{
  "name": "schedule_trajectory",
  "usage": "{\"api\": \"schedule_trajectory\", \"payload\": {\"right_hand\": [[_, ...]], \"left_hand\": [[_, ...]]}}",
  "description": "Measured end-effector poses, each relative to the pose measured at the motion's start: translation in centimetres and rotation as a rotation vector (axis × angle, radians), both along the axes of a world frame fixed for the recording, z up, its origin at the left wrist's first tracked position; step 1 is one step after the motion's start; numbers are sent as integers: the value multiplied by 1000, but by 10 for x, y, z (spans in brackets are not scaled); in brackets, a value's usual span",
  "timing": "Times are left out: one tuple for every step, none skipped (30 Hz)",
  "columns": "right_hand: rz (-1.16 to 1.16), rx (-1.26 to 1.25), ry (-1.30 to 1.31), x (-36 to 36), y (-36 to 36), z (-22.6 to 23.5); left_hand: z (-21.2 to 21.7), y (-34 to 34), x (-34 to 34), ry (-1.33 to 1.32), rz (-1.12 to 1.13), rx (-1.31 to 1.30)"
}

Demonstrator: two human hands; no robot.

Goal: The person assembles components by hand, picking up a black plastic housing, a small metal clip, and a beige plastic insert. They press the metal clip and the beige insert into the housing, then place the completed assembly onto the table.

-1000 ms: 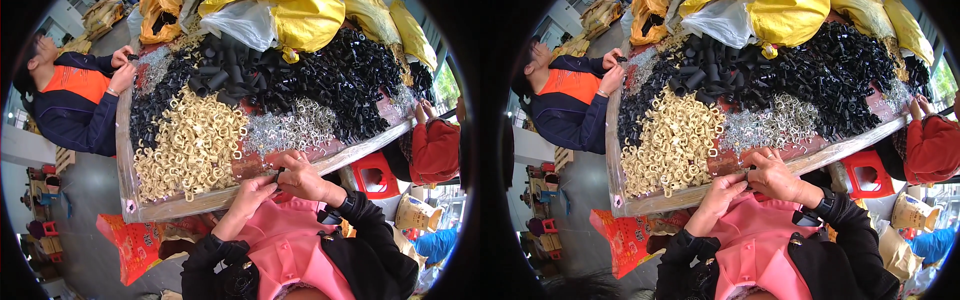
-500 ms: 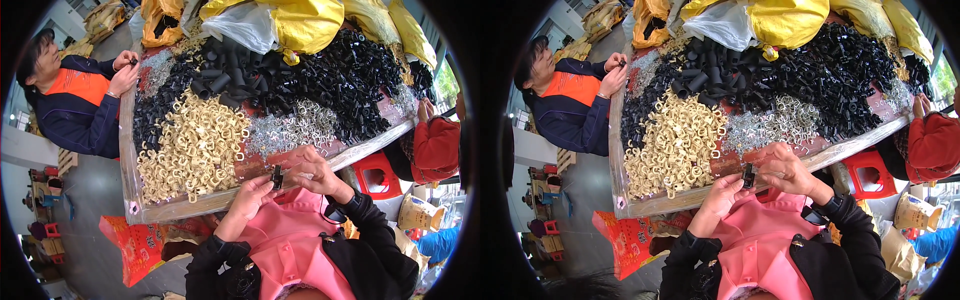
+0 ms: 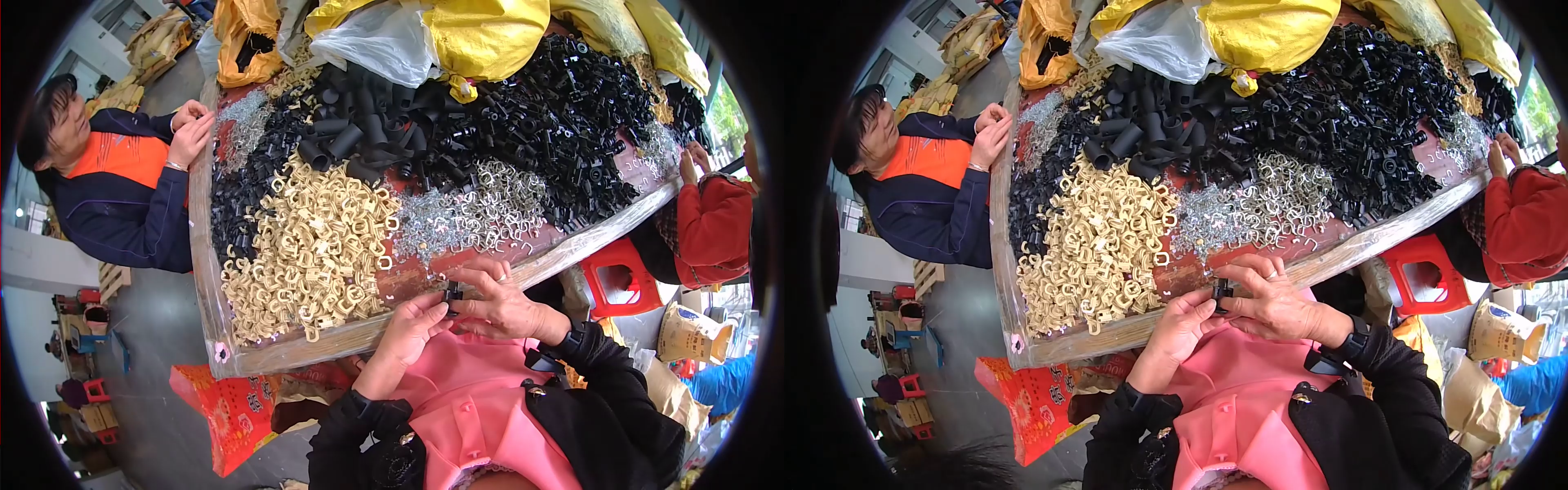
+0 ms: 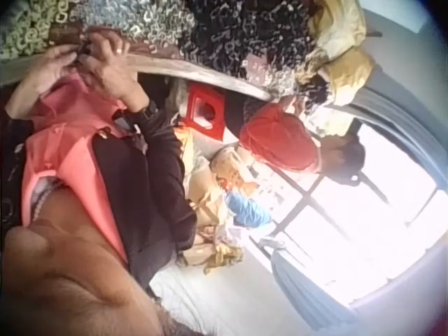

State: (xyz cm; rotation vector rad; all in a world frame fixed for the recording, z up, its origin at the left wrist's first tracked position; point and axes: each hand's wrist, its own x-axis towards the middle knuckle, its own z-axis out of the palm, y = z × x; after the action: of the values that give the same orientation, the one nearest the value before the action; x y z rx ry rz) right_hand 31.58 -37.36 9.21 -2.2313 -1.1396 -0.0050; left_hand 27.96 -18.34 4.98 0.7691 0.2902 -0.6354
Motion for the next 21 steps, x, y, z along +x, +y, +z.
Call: {"api": "schedule_trajectory", "payload": {"right_hand": [[2, -25, -38, 1, 1, 0], [3, -24, -41, 3, -1, 0], [-12, 57, 30, 6, -4, 0], [-26, 138, 101, 11, -9, 1], [-37, 220, 171, 17, -13, 1], [-176, 194, 95, 24, -19, -3], [-324, 164, 17, 32, -28, -9], [-429, -3, -120, 45, -34, -10], [-533, -169, -258, 58, -40, -11], [-540, -167, -269, 68, -52, -22], [-568, -295, -313, 79, -64, -41], [-600, -427, -356, 86, -71, -50], [-603, -419, -362, 90, -71, -55], [-598, -348, -327, 92, -71, -58], [-590, -280, -294, 91, -69, -57], [-584, -213, -261, 90, -68, -55], [-590, -211, -267, 89, -67, -52], [-600, -75, -171, 88, -65, -51], [-607, 60, -75, 87, -63, -48], [-608, 197, 21, 85, -62, -45], [-613, 199, 15, 84, -63, -43]], "left_hand": [[0, 0, 0, 3, 1, 9], [0, 0, 1, -1, 1, 10], [0, 0, 1, 9, 4, -8], [0, 0, 2, 17, 7, -26], [1, 1, 3, 24, 11, -42], [1, 2, 3, 17, 16, -37], [0, 2, 4, 32, 20, -78], [-1, 4, 4, 47, 31, -115], [-1, 5, 4, 61, 43, -152], [-1, 5, 4, 49, 36, -152], [-2, 4, 3, 42, 29, -161], [-3, 2, 3, 35, 18, -171], [-3, 2, 3, 33, 18, -174], [-2, 1, 4, 26, 15, -169], [-1, 2, 4, 28, 24, -163], [0, 3, 4, 30, 30, -158], [1, 3, 4, 33, 34, -153], [1, 3, 4, 28, 26, -153], [0, 3, 3, 30, 32, -148], [1, 4, 3, 32, 39, -144], [2, 3, 4, 35, 46, -139]]}}
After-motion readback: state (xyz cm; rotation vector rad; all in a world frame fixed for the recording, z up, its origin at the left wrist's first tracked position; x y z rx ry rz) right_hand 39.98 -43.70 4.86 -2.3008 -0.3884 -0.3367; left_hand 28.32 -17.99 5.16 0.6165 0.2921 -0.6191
